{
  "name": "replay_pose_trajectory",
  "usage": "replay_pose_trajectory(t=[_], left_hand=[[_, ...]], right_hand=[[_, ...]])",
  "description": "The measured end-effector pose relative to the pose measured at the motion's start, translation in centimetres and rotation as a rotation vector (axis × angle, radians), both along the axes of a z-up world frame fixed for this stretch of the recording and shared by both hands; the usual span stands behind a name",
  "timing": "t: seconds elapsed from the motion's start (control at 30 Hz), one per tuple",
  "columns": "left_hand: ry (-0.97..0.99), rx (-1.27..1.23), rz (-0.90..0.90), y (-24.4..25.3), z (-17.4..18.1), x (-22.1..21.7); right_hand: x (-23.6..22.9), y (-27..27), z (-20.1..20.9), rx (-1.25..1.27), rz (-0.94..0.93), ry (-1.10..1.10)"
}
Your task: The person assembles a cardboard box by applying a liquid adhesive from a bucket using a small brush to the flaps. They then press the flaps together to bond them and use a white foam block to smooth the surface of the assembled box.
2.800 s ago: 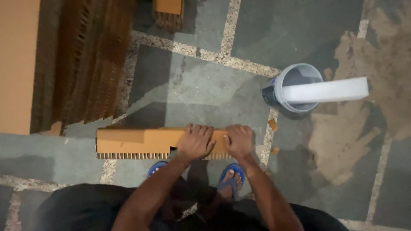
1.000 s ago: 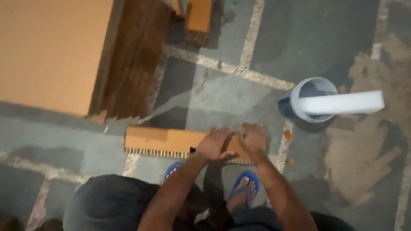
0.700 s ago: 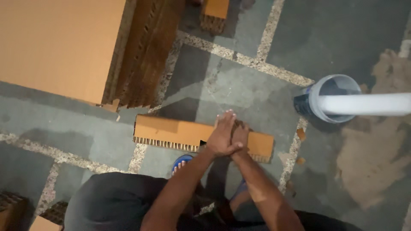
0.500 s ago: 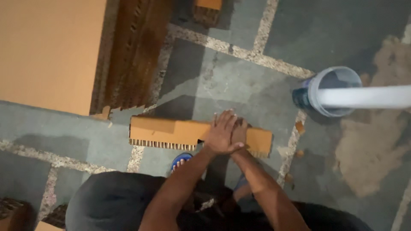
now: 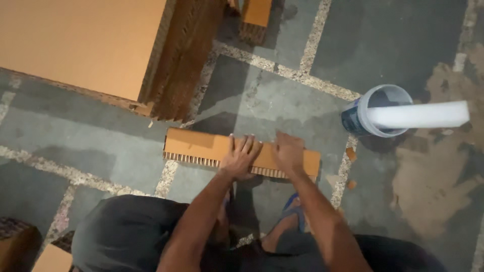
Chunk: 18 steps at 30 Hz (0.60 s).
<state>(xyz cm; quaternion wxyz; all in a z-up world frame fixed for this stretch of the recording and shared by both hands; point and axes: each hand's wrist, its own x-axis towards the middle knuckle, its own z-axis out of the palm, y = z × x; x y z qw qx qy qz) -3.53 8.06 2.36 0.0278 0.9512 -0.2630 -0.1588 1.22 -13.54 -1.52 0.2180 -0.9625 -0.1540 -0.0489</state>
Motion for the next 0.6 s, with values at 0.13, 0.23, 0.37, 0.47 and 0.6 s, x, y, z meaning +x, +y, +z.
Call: replay_pose_trajectory(t=[0.13, 0.23, 0.37, 0.47, 0.6], left_hand=[[0.063, -0.088, -0.012, -1.0, 1.1, 2.4], [0.025, -0.086, -0.007, -4.8, 1.2, 5.8], [0.024, -0.104, -0.057, -7.9, 0.8, 10.1], [0.048, -0.164, -0.068, -8.2, 0.3, 11.9], [0.055, -0.234, -0.074, -8.3, -0.5, 11.9]], right_hand=[[1.5, -5.7, 1.4, -0.127, -0.105, 0.101], [4.3, -9.8, 1.9, -0.167, -0.193, 0.073], [7.3, -12.8, 1.0, -0.26, -0.276, 0.144], [7.6, -12.7, 0.7, -0.186, -0.254, 0.014], [8.0, -12.3, 1.2, -0.142, -0.308, 0.024]])
